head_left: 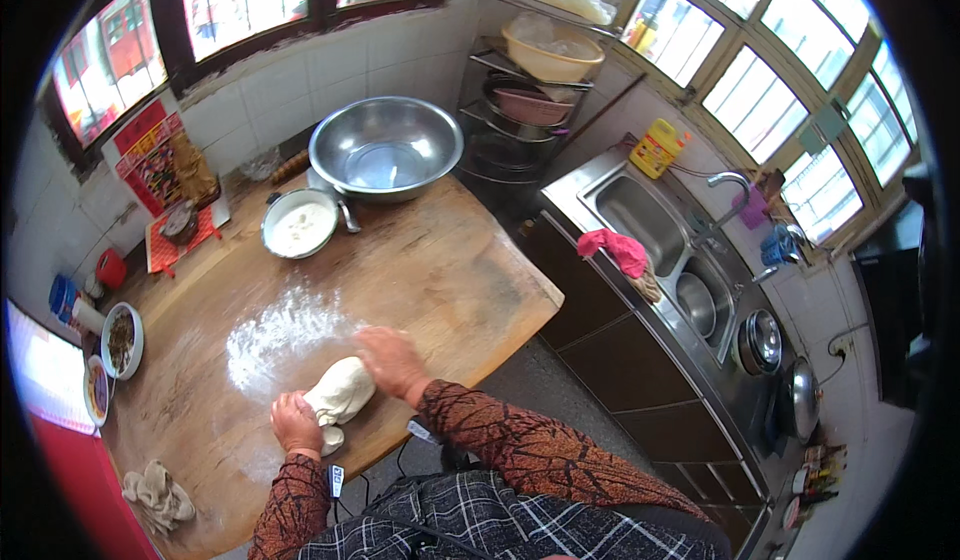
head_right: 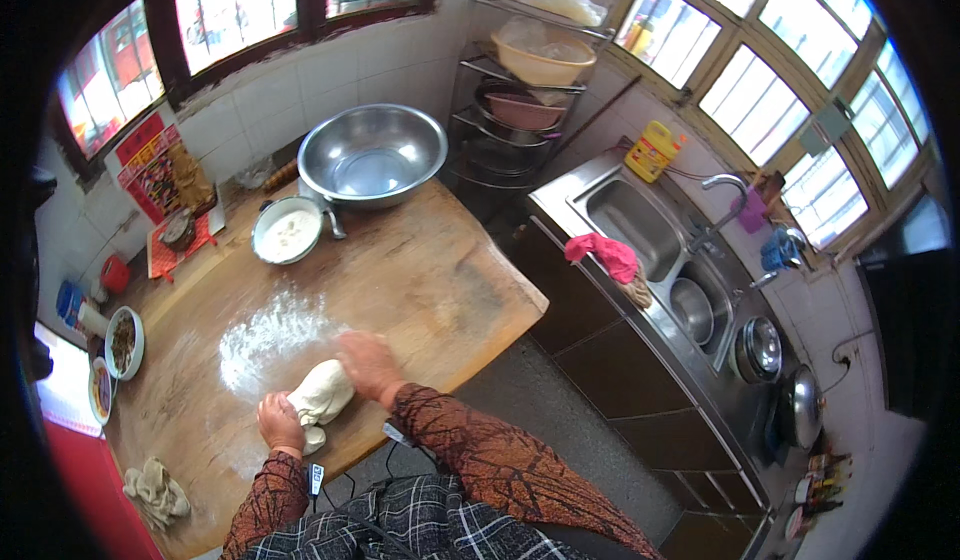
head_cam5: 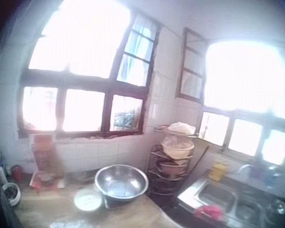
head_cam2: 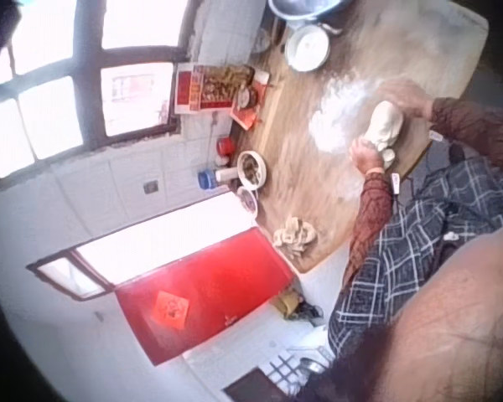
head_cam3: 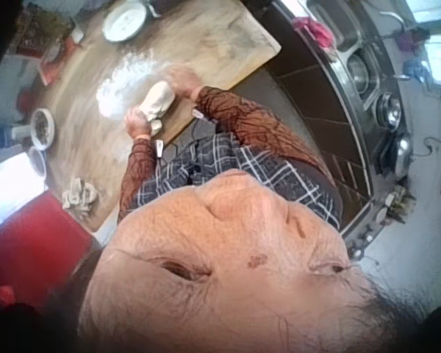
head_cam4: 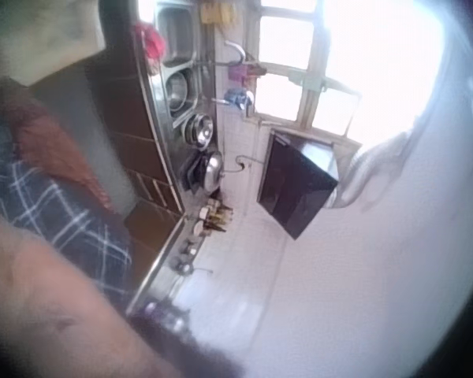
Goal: The person transfers dough from a metal bowl onto a floured wooden table, scrapes the remaining bits from the bowl, and kneads the dough by hand. The dough is repeatedly folded and pressed until it forms a cohesive ball.
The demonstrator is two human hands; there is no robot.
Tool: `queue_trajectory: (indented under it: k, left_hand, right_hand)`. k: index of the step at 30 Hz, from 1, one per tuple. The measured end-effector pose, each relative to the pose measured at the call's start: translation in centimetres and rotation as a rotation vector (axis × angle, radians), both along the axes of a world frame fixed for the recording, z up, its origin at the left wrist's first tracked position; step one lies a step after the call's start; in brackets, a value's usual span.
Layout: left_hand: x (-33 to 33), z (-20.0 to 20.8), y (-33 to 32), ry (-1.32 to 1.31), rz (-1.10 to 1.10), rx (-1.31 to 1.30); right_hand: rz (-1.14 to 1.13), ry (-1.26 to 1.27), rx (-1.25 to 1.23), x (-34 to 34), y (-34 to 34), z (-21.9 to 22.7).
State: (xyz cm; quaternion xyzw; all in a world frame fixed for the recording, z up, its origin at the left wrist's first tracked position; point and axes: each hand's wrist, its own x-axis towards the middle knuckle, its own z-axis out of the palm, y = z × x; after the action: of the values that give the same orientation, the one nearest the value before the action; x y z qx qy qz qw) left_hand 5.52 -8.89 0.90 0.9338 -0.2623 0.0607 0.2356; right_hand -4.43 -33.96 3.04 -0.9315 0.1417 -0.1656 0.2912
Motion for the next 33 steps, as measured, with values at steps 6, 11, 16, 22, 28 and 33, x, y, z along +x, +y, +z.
queue_trajectory:
  k: [6,11,16,22,28,33]
  left_hand:
    - [0.5,-1.2,0.3,-0.03,-0.029,-0.005]
    - [0.6,-1.5,0.7,-0.008,-0.026,-0.015]
    - [0.6,-1.1,0.7,-0.03,-0.04,0.018]
    - [0.1,-0.3,0.3,-0.015,-0.031,-0.029]
    - [0.0,0.1,0.2,-0.002,-0.017,0.003]
    - [-0.1,0.6,0.0,0.025,-0.01,-0.018]
  right_hand:
    - [-0.238,0.306,-0.303,-9.7,-5.9,-2.7]
    - [-0.239,0.307,-0.284,-10.3,-5.7,-2.8]
    - [-0.235,0.291,-0.282,-10.4,-5.8,-2.2]
    - [-0.208,0.284,-0.269,-10.3,-6.1,-2.2]
    - [-0.197,0.324,-0.276,-10.0,-6.4,-2.4]
    - [-0.209,0.294,-0.288,-10.0,-6.3,-1.7]
